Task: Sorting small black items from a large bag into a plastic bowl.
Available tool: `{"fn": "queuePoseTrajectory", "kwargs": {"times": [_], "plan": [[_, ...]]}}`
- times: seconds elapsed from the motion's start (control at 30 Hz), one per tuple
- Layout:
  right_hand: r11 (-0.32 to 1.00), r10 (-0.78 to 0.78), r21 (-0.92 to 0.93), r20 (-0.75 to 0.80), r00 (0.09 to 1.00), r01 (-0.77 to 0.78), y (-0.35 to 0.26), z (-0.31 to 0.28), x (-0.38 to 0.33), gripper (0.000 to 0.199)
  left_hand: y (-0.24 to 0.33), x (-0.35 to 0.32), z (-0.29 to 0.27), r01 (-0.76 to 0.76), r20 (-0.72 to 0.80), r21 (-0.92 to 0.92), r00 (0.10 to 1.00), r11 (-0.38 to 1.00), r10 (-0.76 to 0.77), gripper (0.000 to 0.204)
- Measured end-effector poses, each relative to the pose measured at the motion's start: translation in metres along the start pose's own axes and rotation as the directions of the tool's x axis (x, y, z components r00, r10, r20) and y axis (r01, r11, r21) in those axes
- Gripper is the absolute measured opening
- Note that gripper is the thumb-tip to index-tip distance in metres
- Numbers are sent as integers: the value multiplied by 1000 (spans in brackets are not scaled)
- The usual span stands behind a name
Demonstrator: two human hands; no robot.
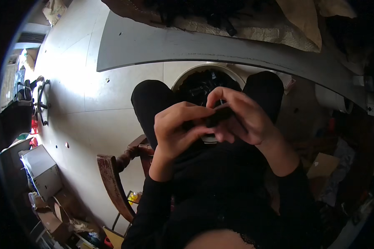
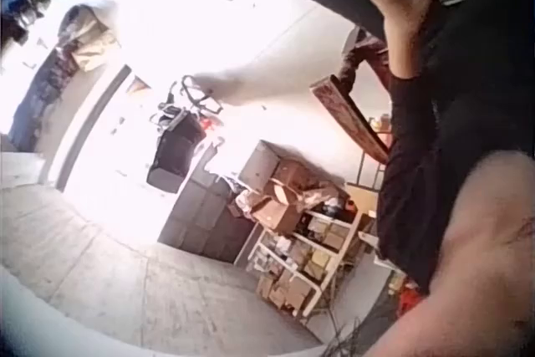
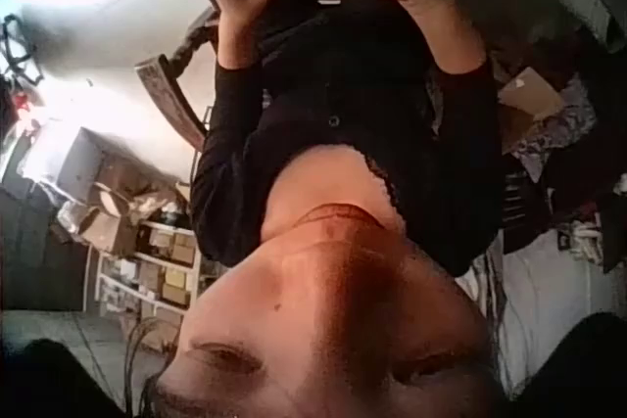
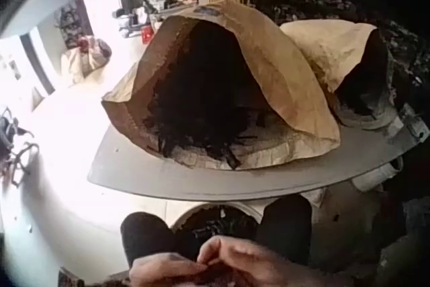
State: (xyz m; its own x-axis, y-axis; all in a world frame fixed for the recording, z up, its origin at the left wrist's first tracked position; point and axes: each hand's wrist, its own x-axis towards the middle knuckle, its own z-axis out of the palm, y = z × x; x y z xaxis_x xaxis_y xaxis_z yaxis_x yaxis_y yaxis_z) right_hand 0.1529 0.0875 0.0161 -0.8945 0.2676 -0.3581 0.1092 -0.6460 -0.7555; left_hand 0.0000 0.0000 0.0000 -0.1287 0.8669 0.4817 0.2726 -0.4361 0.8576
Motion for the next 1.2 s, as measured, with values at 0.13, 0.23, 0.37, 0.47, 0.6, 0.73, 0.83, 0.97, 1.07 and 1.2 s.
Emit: {"fn": "queuePoseTrajectory", "kwargs": {"times": [0.13, 0.23, 0.37, 0.47, 0.6, 0.73, 0.83, 0.97, 1.07, 1.2], "plan": [[942, -262, 217, -7, 965, 257, 12, 6, -3, 45, 5, -6, 1, 62, -163, -5, 985, 998, -62, 33], [962, -242, 97, -124, 962, 255, 17, 6, -5, 35, 8, 1, 2, 29, -100, 126, 995, 992, -17, 39], [975, -192, -95, 100, 976, 201, 12, 2, -12, 34, 4, 1, -9, -61, 46, 43, 997, 997, 59, 38], [963, -98, -218, 264, 960, 158, 8, -2, -19, 44, 7, 1, -16, -65, 135, -73, 988, 995, 74, 37], [940, -112, -290, 229, 967, 178, 4, 3, -20, 49, 7, -1, -15, 8, 161, -133, 987, 991, 14, 36], [940, -36, -311, 310, 950, 137, 5, 2, -21, 49, 14, 0, -23, 73, 315, -127, 949, 989, -29, 27], [963, -9, -249, 361, 933, 105, 4, 4, -23, 48, 13, -2, -20, 111, 260, -160, 963, 981, -66, 27], [962, -29, -256, 242, 970, 93, 9, 4, -23, 44, 11, -2, -20, 141, 225, -160, 969, 977, -102, 26], [955, 40, -288, 364, 930, 71, 7, 3, -21, 41, 13, -3, -27, 128, 339, -157, 938, 979, -69, 25], [885, 89, -452, 404, 910, 115, 11, 6, -23, 32, 10, -5, -24, 113, 423, -212, 906, 971, -14, 23]]}}
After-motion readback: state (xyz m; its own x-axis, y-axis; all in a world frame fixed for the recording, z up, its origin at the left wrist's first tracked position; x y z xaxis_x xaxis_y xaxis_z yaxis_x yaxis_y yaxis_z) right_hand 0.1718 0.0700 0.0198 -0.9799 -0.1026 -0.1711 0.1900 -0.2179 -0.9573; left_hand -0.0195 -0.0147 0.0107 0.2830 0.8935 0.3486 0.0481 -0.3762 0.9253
